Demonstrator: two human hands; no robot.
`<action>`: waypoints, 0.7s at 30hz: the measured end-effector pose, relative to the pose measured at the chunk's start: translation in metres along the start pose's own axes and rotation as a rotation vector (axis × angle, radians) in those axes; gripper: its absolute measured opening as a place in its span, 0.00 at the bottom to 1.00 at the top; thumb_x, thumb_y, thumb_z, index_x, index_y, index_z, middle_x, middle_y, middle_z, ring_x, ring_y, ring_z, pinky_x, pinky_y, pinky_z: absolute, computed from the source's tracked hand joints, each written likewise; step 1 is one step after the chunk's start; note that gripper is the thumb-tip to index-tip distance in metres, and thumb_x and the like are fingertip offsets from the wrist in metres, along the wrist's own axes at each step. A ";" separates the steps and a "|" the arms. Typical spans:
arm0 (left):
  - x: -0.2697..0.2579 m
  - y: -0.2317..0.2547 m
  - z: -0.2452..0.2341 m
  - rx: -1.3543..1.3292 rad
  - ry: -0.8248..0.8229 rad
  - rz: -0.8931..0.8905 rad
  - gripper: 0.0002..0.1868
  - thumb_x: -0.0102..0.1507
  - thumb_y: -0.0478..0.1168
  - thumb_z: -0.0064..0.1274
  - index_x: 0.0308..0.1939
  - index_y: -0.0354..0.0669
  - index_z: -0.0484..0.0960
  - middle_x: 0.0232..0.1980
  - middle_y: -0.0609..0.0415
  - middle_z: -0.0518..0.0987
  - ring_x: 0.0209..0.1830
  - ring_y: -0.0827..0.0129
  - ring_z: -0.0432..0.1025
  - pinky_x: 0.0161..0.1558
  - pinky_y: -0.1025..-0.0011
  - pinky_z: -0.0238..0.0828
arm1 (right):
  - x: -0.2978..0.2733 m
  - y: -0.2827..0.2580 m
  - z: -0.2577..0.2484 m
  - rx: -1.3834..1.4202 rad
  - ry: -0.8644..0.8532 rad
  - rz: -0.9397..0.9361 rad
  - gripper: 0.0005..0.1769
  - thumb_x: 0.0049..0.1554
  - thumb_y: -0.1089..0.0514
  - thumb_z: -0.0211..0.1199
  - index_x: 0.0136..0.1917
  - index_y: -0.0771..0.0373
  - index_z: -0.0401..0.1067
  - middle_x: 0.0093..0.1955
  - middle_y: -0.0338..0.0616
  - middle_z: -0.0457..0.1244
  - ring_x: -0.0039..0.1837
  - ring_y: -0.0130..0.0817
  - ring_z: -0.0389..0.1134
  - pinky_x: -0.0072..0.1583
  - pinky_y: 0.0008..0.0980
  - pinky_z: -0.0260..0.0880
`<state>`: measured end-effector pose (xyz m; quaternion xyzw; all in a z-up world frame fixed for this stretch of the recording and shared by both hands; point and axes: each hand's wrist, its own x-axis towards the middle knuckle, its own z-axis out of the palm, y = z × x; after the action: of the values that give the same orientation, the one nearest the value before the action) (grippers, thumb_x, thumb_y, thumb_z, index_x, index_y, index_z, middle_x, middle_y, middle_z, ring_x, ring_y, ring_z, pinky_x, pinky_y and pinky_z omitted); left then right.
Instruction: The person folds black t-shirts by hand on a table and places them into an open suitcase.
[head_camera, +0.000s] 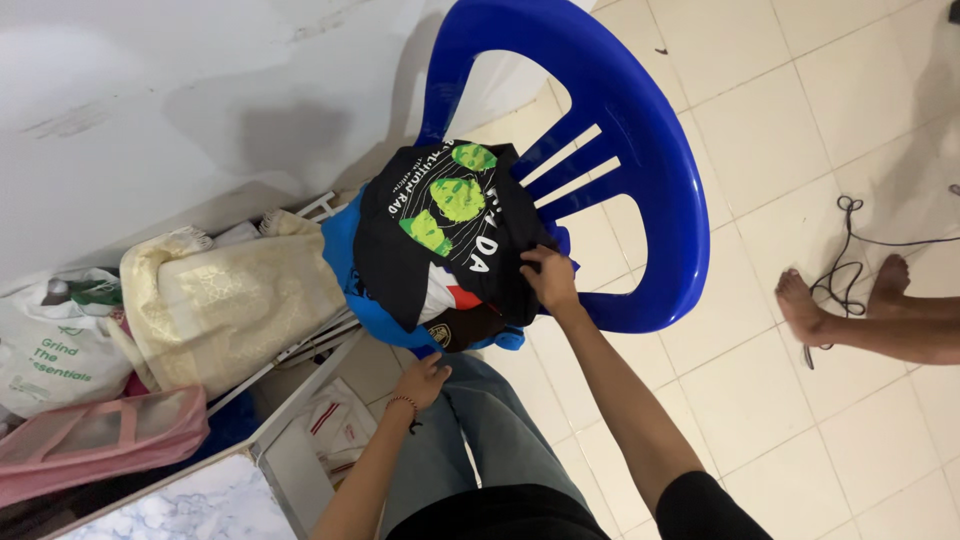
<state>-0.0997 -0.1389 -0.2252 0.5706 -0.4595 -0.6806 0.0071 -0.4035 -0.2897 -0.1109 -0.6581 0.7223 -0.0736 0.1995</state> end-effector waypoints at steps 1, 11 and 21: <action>0.000 0.008 -0.001 -0.010 0.011 0.019 0.35 0.64 0.57 0.52 0.73 0.49 0.69 0.67 0.40 0.76 0.68 0.56 0.71 0.67 0.64 0.65 | 0.001 0.002 -0.003 0.111 -0.013 0.135 0.18 0.54 0.57 0.70 0.59 0.60 0.79 0.58 0.51 0.72 0.59 0.43 0.74 0.62 0.36 0.74; 0.009 0.080 0.019 -0.196 -0.013 0.158 0.33 0.65 0.57 0.52 0.70 0.46 0.75 0.51 0.44 0.85 0.58 0.59 0.79 0.60 0.70 0.72 | -0.013 -0.016 -0.028 0.430 0.048 0.239 0.25 0.61 0.57 0.57 0.70 0.62 0.67 0.46 0.54 0.71 0.47 0.39 0.73 0.52 0.33 0.72; 0.010 0.172 -0.011 -0.981 -0.007 -0.095 0.51 0.56 0.72 0.45 0.79 0.64 0.50 0.78 0.61 0.56 0.70 0.59 0.59 0.58 0.48 0.64 | -0.102 -0.098 -0.041 0.359 -0.208 0.069 0.16 0.62 0.51 0.62 0.56 0.65 0.77 0.39 0.59 0.70 0.40 0.41 0.75 0.45 0.38 0.72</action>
<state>-0.1831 -0.2503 -0.1227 0.5177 -0.0583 -0.8184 0.2425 -0.3238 -0.2081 -0.0176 -0.5910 0.6951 -0.1260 0.3895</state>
